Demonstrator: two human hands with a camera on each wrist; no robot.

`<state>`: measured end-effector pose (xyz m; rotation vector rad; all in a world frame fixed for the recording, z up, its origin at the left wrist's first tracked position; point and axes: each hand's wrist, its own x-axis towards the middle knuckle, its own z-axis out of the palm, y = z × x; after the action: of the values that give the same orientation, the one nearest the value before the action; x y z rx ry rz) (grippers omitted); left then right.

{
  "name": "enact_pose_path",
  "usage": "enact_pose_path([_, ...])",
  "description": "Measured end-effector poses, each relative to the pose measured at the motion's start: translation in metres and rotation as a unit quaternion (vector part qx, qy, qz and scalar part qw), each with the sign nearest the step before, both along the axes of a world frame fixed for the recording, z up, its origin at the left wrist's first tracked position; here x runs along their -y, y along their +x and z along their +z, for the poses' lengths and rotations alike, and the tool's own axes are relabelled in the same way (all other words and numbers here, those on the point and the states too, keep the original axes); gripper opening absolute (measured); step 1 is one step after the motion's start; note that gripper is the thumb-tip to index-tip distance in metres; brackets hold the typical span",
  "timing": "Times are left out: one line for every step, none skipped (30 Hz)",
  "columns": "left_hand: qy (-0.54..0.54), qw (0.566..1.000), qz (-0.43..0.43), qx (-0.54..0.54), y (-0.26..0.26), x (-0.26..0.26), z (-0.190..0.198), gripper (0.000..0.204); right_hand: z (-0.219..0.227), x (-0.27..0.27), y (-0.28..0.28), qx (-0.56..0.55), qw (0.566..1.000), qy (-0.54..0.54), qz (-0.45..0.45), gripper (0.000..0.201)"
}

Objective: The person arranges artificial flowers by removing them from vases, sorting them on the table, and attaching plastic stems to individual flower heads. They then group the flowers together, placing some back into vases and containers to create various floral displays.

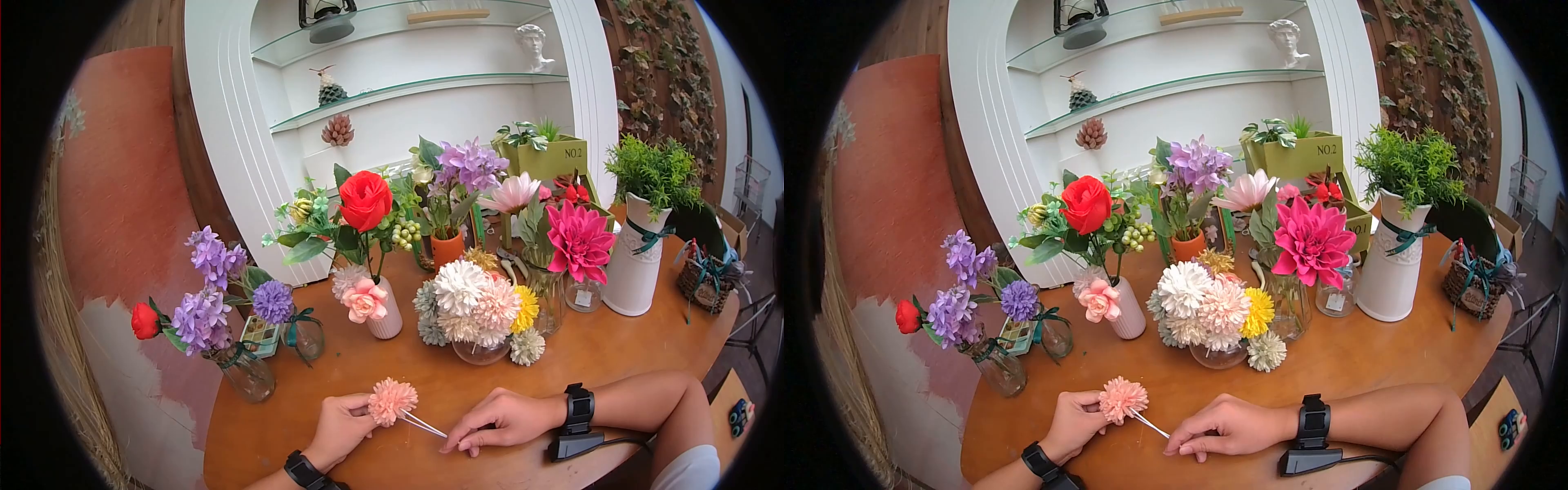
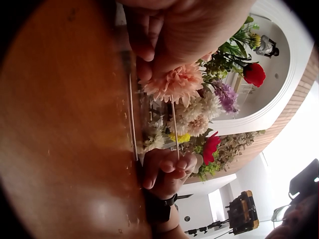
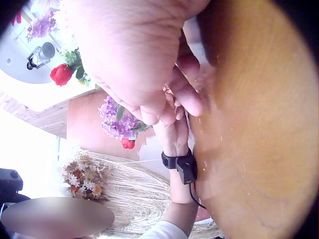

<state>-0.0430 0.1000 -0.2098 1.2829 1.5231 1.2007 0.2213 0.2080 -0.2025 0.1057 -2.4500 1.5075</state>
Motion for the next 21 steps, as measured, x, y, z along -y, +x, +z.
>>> enact_pose_path([0.000,1.000,0.000,0.000,0.0006,0.0002,0.0006,0.018,-0.0006,-0.0002,-0.0001,-0.002,1.000,0.002,0.001,0.023])
enact_pose_path([-0.002,1.000,0.000,-0.001,0.0015,0.0006,0.0018,0.018,-0.0009,-0.0003,-0.0001,-0.005,1.000,0.003,0.003,0.023])
enact_pose_path([-0.004,1.000,0.000,-0.002,0.0020,0.0008,0.0024,0.018,-0.0007,-0.0002,0.0001,-0.005,1.000,0.003,0.003,0.023])
enact_pose_path([-0.004,1.000,0.000,-0.002,0.0017,0.0011,0.0023,0.018,-0.0003,-0.0001,0.0003,-0.003,1.000,0.004,0.003,0.023])
enact_pose_path([-0.008,1.000,-0.005,-0.002,0.0012,0.0015,0.0020,0.019,0.0001,0.0000,0.0003,-0.001,1.000,0.005,0.004,0.023])
enact_pose_path([-0.013,1.000,-0.009,-0.002,0.0009,0.0018,0.0019,0.020,-0.0003,0.0003,0.0001,-0.001,1.000,0.005,0.004,0.023])
enact_pose_path([-0.013,1.000,-0.009,-0.002,0.0010,0.0019,0.0022,0.020,-0.0010,0.0008,-0.0001,-0.011,1.000,0.004,0.003,0.022])
enact_pose_path([-0.017,1.000,-0.015,0.006,0.0013,0.0019,0.0029,0.021,-0.0016,0.0013,-0.0002,-0.022,1.000,0.003,0.002,0.022])
enact_pose_path([-0.022,0.999,-0.020,0.014,0.0017,0.0019,0.0036,0.022,-0.0021,0.0013,-0.0003,-0.022,1.000,0.003,0.002,0.022])
enact_pose_path([-0.022,0.999,-0.020,0.014,0.0024,0.0021,0.0043,0.022,-0.0026,0.0012,-0.0004,-0.025,1.000,0.005,0.003,0.021])
enact_pose_path([-0.023,0.999,-0.021,0.011,0.0031,0.0024,0.0052,0.022,-0.0031,0.0010,-0.0005,-0.029,1.000,0.008,0.004,0.021])
enact_pose_path([-0.024,0.999,-0.022,0.008,0.0034,0.0025,0.0056,0.022,-0.0034,0.0008,-0.0006,-0.029,1.000,0.008,0.004,0.021])
enact_pose_path([-0.024,0.999,-0.022,0.008,0.0033,0.0024,0.0054,0.022,-0.0037,0.0005,-0.0007,-0.030,0.999,0.011,0.004,0.021])
enact_pose_path([-0.026,0.999,-0.023,0.008,0.0030,0.0023,0.0048,0.022,-0.0039,0.0003,-0.0007,-0.030,0.999,0.014,0.005,0.021])
enact_pose_path([-0.027,0.999,-0.024,0.008,0.0027,0.0022,0.0044,0.022,-0.0040,0.0003,-0.0007,-0.030,0.999,0.013,0.005,0.021])
enact_pose_path([-0.028,0.999,-0.024,0.008,0.0025,0.0022,0.0041,0.022,-0.0041,0.0002,-0.0006,-0.031,0.999,0.016,0.005,0.021])
enact_pose_path([-0.030,0.999,-0.026,0.006,0.0022,0.0023,0.0039,0.021,-0.0042,0.0002,-0.0006,-0.032,0.999,0.018,0.005,0.021])
enact_pose_path([-0.033,0.999,-0.028,0.003,0.0018,0.0024,0.0036,0.021,-0.0045,0.0002,-0.0007,-0.032,0.999,0.018,0.005,0.021])
enact_pose_path([-0.033,0.999,-0.028,0.003,0.0009,0.0022,0.0024,0.021,-0.0048,0.0003,-0.0007,-0.033,0.999,0.017,0.006,0.021])
enact_pose_path([-0.035,0.999,-0.031,0.003,-0.0002,0.0018,0.0007,0.020,-0.0049,0.0004,-0.0007,-0.033,0.999,0.016,0.007,0.021])
enact_pose_path([-0.037,0.999,-0.033,0.003,-0.0008,0.0016,-0.0002,0.020,-0.0047,0.0004,-0.0006,-0.033,0.999,0.016,0.007,0.021])
